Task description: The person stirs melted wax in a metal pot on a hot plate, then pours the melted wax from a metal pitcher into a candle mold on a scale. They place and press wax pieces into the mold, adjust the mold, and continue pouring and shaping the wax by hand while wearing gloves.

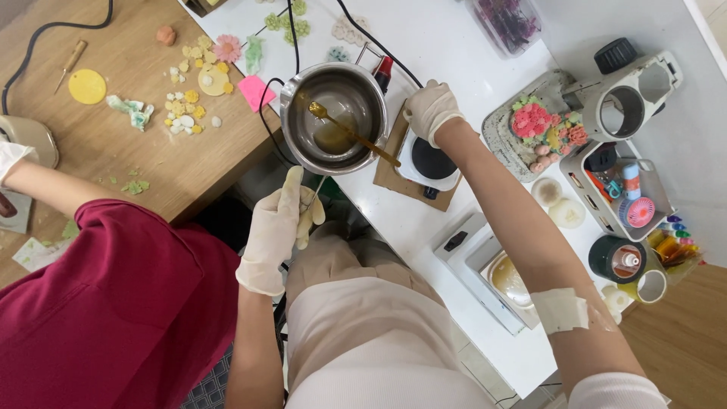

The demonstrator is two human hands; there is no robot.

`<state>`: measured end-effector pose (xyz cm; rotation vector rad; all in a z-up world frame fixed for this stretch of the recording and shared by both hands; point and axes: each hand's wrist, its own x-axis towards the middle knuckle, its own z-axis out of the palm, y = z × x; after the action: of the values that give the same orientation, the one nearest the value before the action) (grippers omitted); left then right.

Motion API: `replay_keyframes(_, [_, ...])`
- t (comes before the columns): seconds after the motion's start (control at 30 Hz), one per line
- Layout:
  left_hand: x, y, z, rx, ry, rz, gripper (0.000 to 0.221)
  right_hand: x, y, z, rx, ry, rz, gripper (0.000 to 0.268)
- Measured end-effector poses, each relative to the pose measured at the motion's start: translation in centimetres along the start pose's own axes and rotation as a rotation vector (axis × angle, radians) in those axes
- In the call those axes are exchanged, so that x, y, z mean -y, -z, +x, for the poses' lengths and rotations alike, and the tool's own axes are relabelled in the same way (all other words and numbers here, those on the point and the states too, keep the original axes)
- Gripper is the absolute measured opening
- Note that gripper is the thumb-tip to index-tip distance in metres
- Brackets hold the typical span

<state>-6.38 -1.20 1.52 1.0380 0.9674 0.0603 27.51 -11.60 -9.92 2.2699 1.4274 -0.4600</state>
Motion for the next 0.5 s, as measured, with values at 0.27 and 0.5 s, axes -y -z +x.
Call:
replay_keyframes(0.27, [0.0,-0.4,0.1,-0.005,-0.005,0.009,0.063,5.5,-5.0,-0.4,0.052,-0.064,-0.194,0.02])
replay_keyframes(0.5, [-0.4,-0.8,0.3,0.035,-0.024,0.05,0.066,10.8,-8.7,-5.1,0.056,-0.236,-0.005,0.013])
